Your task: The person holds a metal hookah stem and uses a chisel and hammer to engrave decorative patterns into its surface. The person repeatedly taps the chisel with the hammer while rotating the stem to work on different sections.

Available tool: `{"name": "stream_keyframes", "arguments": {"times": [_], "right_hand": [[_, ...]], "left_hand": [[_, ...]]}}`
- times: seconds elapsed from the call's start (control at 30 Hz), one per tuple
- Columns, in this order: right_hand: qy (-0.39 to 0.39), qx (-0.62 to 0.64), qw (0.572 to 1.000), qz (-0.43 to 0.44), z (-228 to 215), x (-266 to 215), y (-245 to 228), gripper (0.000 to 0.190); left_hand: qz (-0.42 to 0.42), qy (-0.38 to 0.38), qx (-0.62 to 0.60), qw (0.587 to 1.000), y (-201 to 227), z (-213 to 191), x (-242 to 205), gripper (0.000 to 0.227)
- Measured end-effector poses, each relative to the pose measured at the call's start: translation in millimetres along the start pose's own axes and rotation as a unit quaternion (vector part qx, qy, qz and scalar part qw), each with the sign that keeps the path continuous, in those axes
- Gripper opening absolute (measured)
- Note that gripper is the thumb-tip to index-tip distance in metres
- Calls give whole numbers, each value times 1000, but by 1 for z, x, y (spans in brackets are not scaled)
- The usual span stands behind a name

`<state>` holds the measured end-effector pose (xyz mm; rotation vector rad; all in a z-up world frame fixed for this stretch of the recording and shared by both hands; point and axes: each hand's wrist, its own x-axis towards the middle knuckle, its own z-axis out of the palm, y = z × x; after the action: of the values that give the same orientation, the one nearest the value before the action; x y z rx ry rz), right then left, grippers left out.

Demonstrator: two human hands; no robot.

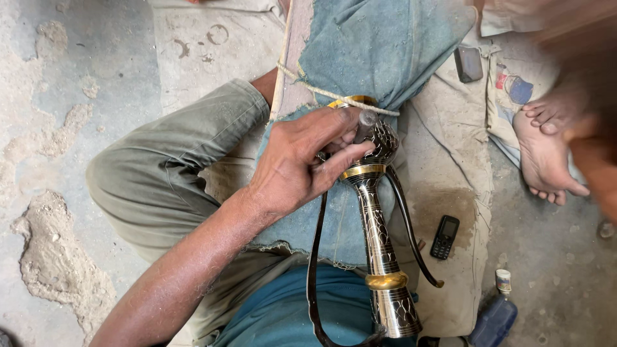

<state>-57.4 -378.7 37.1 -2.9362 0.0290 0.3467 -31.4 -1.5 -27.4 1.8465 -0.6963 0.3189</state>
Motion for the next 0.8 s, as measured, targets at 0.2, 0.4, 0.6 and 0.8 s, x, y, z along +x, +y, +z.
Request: {"name": "stream_keyframes", "arguments": {"times": [0.2, 0.4, 0.6, 0.8], "right_hand": [[1, 6, 1000, 4, 5, 4, 1, 19], [-10, 6, 1000, 27, 17, 7, 15, 21], [-10, 11, 996, 84, 34, 12, 40, 23], [-32, -5, 991, 131, 46, 19, 64, 24]], "left_hand": [[15, -8, 16, 1000, -2, 1, -1, 28], [-15, 44, -32, 998, -13, -5, 8, 31], [-122, -20, -49, 991, -1, -9, 24, 38], [-189, -21, -54, 980, 2, -7, 27, 41]]}}
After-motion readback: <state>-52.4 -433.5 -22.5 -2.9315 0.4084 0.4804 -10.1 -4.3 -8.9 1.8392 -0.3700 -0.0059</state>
